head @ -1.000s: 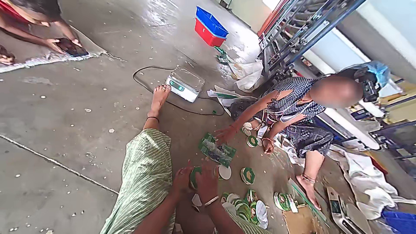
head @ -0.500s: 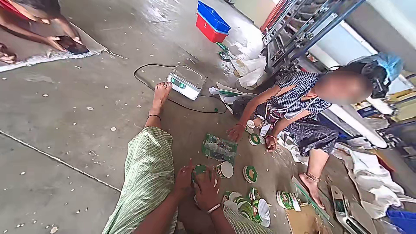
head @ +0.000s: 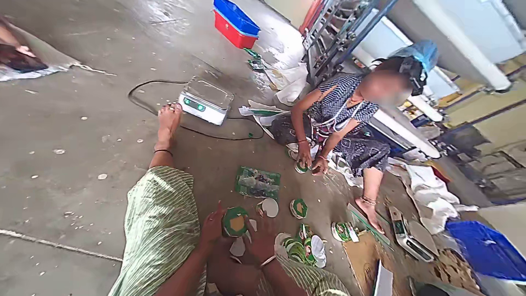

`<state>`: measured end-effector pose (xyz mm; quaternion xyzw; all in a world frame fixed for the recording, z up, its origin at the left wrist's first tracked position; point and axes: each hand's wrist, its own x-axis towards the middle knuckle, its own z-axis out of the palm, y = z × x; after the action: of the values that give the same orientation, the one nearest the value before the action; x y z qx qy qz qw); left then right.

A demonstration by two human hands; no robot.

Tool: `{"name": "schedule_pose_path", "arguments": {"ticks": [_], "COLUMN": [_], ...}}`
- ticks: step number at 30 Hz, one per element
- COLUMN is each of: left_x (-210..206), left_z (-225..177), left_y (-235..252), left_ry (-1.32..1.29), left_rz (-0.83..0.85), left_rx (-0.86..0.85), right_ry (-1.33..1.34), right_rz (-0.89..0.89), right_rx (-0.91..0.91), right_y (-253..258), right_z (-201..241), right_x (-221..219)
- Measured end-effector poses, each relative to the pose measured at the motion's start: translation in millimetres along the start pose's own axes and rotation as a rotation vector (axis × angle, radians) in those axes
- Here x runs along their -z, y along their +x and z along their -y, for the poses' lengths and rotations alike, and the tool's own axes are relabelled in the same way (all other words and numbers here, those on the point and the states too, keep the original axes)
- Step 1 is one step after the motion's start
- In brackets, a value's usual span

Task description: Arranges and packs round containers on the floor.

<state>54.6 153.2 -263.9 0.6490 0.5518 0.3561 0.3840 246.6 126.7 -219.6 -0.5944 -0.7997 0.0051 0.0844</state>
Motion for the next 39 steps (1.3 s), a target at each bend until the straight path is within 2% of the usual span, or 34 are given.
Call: {"name": "schedule_pose_path", "arguments": {"ticks": [2,4,6,8,10,13,16,19,23,27,30,33,37,39], "left_x": [-1.2,-0.6,-0.7,-1.4,-5.3,-10.1,-13.9,-10.9,-7.5,-8.4,-5.3,3.6,5.5,3.5], "left_z": [0.7,-1.2,-1.8,-1.2,3.9,10.4,11.1,8.4,6.0,6.8,5.3,-4.7,-27.7,-53.6], "left_y": [-1.2,0.0,-1.0,-2.1,-1.7,-1.2,-2.4,-1.1,-1.9,-2.1,-1.8,-2.3,-9.7,-17.7], "left_ry": [0.022,0.027,0.038,0.037,0.055,0.066,0.068,0.079,0.092,0.079,0.069,0.077,0.139,0.124], "left_rz": [-0.003,0.015,0.025,0.029,0.001,-0.055,-0.094,-0.075,-0.034,-0.029,-0.022,-0.049,-0.203,-0.174], "left_rx": [-0.024,-0.007,0.004,0.009,-0.010,-0.062,-0.095,-0.084,-0.060,-0.074,-0.095,-0.064,-0.194,-0.192], "right_ry": [0.097,0.203,0.192,0.029,-0.096,-0.031,-0.013,-0.070,0.100,0.266,0.426,0.419,0.419,0.354], "right_rz": [0.025,0.117,0.427,0.684,0.861,0.937,0.936,0.905,0.735,0.632,0.423,0.358,0.285,0.304], "right_rx": [-0.068,-0.223,-0.476,-0.613,-0.593,-0.540,-0.584,-0.707,-0.791,-0.856,-0.920,-0.982,-1.046,-1.060], "right_y": [-10.9,-11.4,5.1,17.0,15.3,-2.3,-14.2,-7.1,-16.2,-35.4,-52.9,-61.3,-69.6,-70.9], "right_z": [5.2,-11.8,-51.3,-103.6,-145.6,-173.3,-189.4,-193.7,-224.1,-232.9,-229.4,-229.0,-221.7,-215.2], "right_x": [8.1,26.5,53.6,57.4,54.2,44.3,21.4,33.0,57.6,81.7,92.1,96.0,99.2,104.5]}}
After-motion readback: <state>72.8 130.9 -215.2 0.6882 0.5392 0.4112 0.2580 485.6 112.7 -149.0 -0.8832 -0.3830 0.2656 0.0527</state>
